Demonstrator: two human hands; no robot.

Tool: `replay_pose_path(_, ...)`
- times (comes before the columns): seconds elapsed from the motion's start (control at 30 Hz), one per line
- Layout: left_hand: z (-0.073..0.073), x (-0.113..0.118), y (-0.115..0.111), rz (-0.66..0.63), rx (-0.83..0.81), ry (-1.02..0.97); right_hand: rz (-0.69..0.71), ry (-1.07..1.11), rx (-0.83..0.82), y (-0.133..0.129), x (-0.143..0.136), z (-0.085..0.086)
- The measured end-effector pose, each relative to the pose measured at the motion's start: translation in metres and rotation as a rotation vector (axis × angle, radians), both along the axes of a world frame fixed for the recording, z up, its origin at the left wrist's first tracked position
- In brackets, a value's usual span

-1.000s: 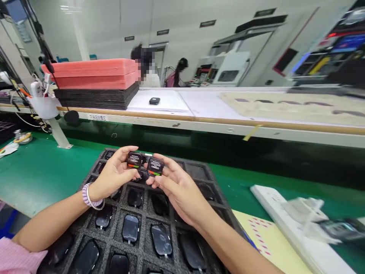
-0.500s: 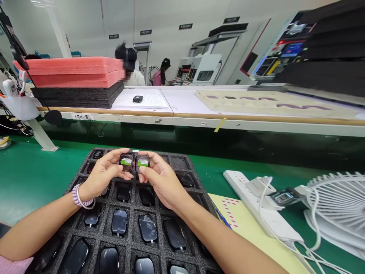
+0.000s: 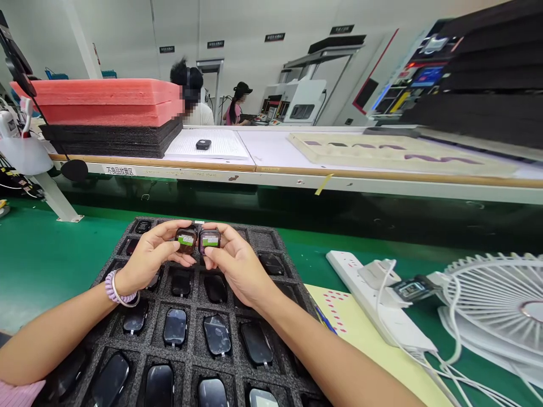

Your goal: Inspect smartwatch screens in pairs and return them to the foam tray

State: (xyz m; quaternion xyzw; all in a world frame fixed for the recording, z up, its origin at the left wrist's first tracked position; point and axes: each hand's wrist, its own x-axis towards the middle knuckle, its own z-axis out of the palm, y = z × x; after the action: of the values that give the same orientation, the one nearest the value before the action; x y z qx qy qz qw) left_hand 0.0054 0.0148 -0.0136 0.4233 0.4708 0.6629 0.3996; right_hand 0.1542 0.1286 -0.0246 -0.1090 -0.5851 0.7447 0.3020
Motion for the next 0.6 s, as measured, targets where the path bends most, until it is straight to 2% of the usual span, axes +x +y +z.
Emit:
replay_pose_path(0.4,0.003,0.0,0.001,0.006,-0.004,0.0,0.018,0.022,-0.027,0.0,-0.001,0.003)
replay_pose_path(0.5,0.016,-0.003,0.004,0.017,0.004,-0.009,0.059,0.045,-0.043,0.007,-0.006,0.016)
replay_pose_path(0.6,0.042,-0.01,0.013,0.007,0.051,0.021,0.064,0.08,0.008,0.023,-0.017,0.043)
